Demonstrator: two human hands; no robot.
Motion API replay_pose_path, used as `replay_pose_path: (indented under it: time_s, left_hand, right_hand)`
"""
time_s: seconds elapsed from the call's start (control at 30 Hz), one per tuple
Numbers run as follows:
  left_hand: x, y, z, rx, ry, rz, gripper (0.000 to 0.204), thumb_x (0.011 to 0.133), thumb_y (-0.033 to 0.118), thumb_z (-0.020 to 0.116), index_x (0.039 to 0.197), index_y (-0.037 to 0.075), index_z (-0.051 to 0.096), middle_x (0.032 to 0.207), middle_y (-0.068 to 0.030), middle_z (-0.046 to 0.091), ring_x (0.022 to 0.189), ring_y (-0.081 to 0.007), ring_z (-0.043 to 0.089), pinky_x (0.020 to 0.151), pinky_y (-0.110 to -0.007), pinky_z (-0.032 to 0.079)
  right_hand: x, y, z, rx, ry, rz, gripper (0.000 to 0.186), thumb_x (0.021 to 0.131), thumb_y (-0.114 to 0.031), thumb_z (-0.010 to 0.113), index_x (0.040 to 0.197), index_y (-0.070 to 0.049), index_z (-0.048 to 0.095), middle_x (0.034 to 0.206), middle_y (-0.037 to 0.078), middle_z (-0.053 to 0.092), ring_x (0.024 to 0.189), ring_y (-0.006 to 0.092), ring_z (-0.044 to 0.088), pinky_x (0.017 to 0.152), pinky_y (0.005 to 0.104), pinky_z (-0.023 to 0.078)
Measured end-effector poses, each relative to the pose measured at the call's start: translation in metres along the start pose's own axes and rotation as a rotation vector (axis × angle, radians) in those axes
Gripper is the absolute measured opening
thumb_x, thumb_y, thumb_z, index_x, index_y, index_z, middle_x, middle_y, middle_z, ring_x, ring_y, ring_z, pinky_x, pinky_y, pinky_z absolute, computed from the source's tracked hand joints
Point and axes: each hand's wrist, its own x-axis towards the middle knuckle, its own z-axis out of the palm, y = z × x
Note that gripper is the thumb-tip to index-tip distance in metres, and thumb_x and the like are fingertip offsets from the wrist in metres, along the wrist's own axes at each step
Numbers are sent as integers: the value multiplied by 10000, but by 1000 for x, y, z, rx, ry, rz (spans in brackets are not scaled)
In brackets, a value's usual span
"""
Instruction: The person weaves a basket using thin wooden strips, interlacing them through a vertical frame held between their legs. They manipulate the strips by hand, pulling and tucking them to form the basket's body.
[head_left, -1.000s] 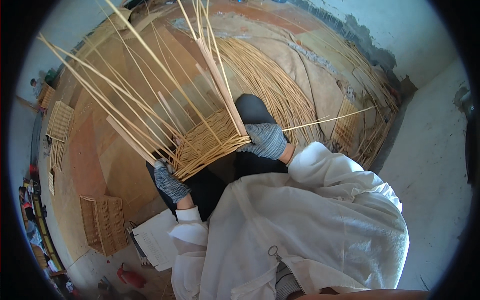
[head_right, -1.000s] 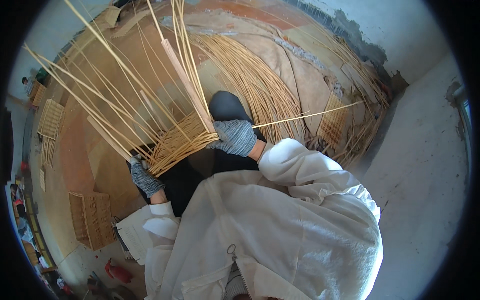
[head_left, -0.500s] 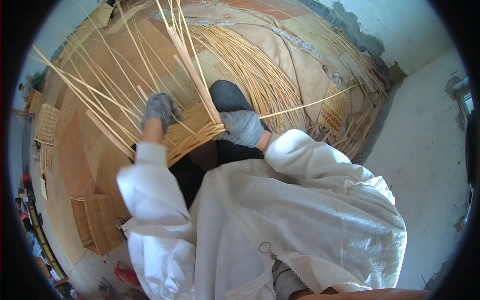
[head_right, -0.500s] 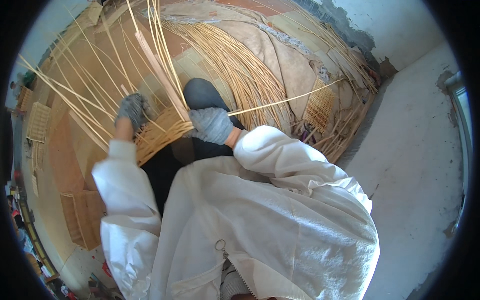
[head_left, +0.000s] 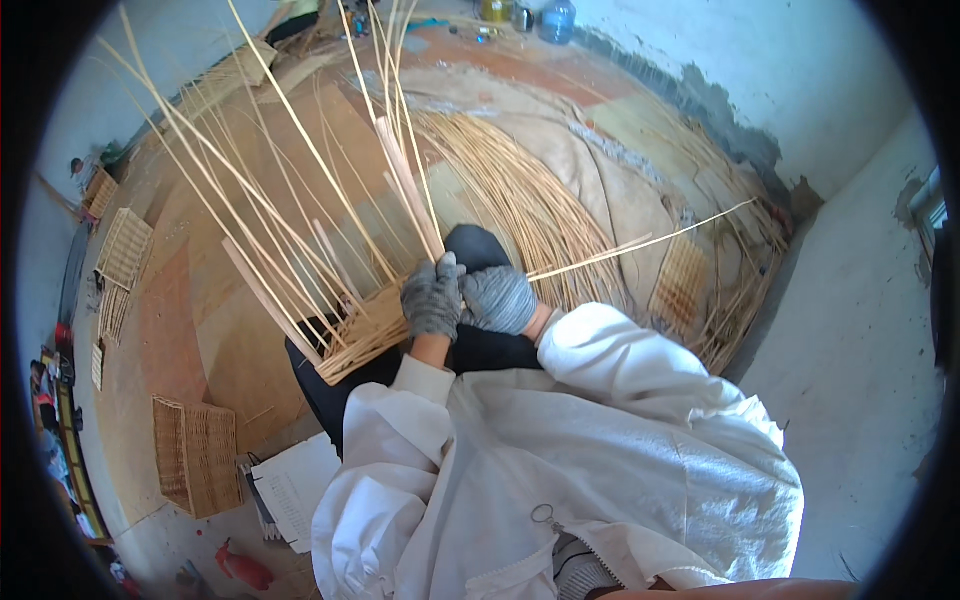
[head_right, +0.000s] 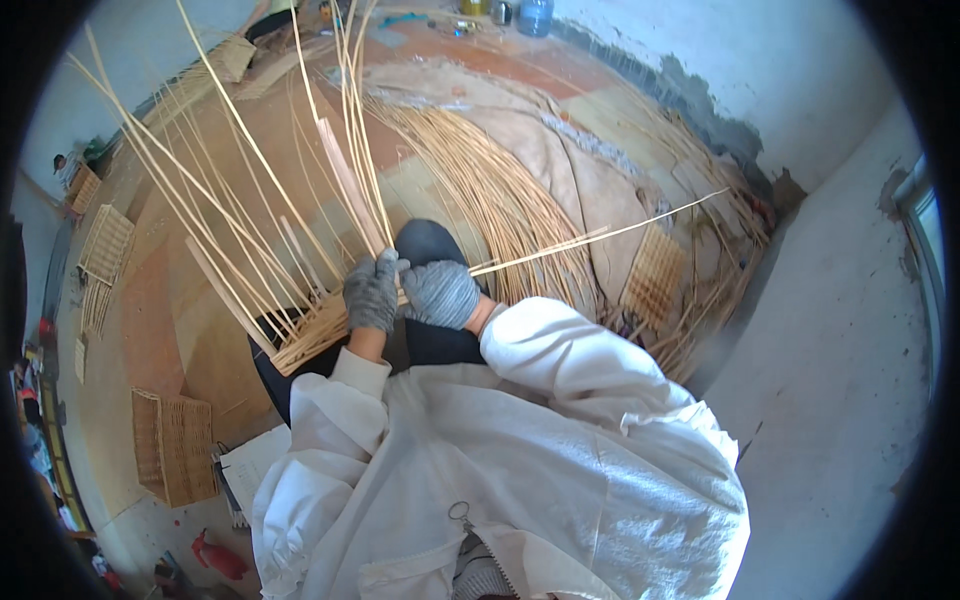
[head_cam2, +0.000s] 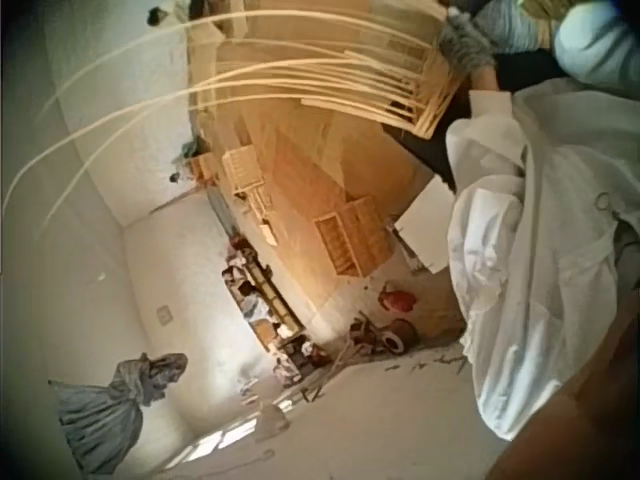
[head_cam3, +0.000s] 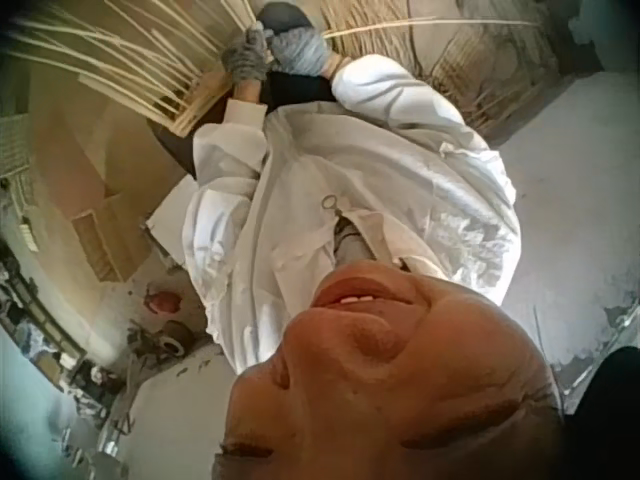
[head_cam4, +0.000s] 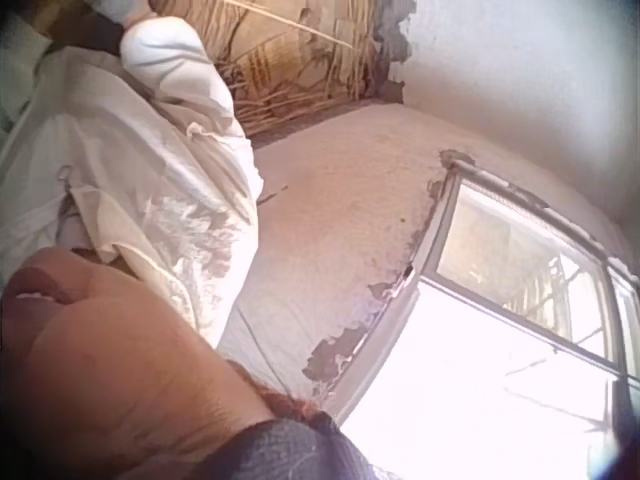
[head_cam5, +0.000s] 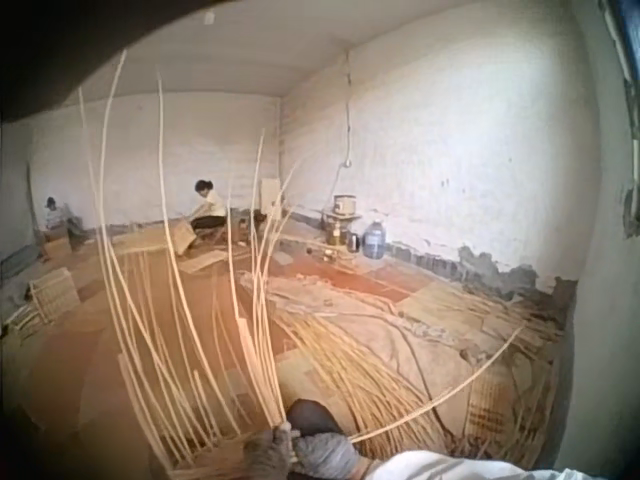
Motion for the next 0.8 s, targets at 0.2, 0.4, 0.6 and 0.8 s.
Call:
replay_pose_path:
  time_s: [0.2, 0.4, 0.6, 0.8]
  left_hand:
    - [-4, -16, 12, 118, 199, 93, 330, 872, 348, 522, 862, 23, 578, 721, -119, 659, 700, -271, 642, 643, -353, 491]
    - [-6, 1, 22, 571, 242, -79, 453, 914, 459, 359, 878, 63, 576, 695, -70, 658, 695, -299, 632, 644, -413, 469]
    - [-28, 14, -20, 437, 319, -2, 461, 921, 453, 340, 810, 82, 591, 638, -100, 623, 662, -319, 614, 625, -437, 455]
    - [-89, -7, -54, 231, 545, 604, 332, 920, 319, 480, 809, 27, 593, 549, -86, 542, 463, -190, 537, 469, -315, 446]
  right_hand:
    - [-2, -2, 12, 17, 136, -3, 330, 734, -382, 598, 756, -57, 544, 615, 117, 550, 553, 273, 566, 511, 389, 452]
    - [-6, -7, 5, -25, 114, 0, 208, 739, -272, 561, 711, -67, 562, 611, 126, 583, 565, 270, 588, 542, 384, 470]
    - [-4, -68, -43, -58, 389, 30, 227, 737, -287, 570, 730, -61, 597, 738, 151, 607, 739, 260, 605, 736, 368, 470]
    - [-52, -45, -33, 398, 166, -37, 623, 761, -441, 603, 1168, 16, 487, 1050, 167, 531, 984, 317, 523, 905, 435, 392]
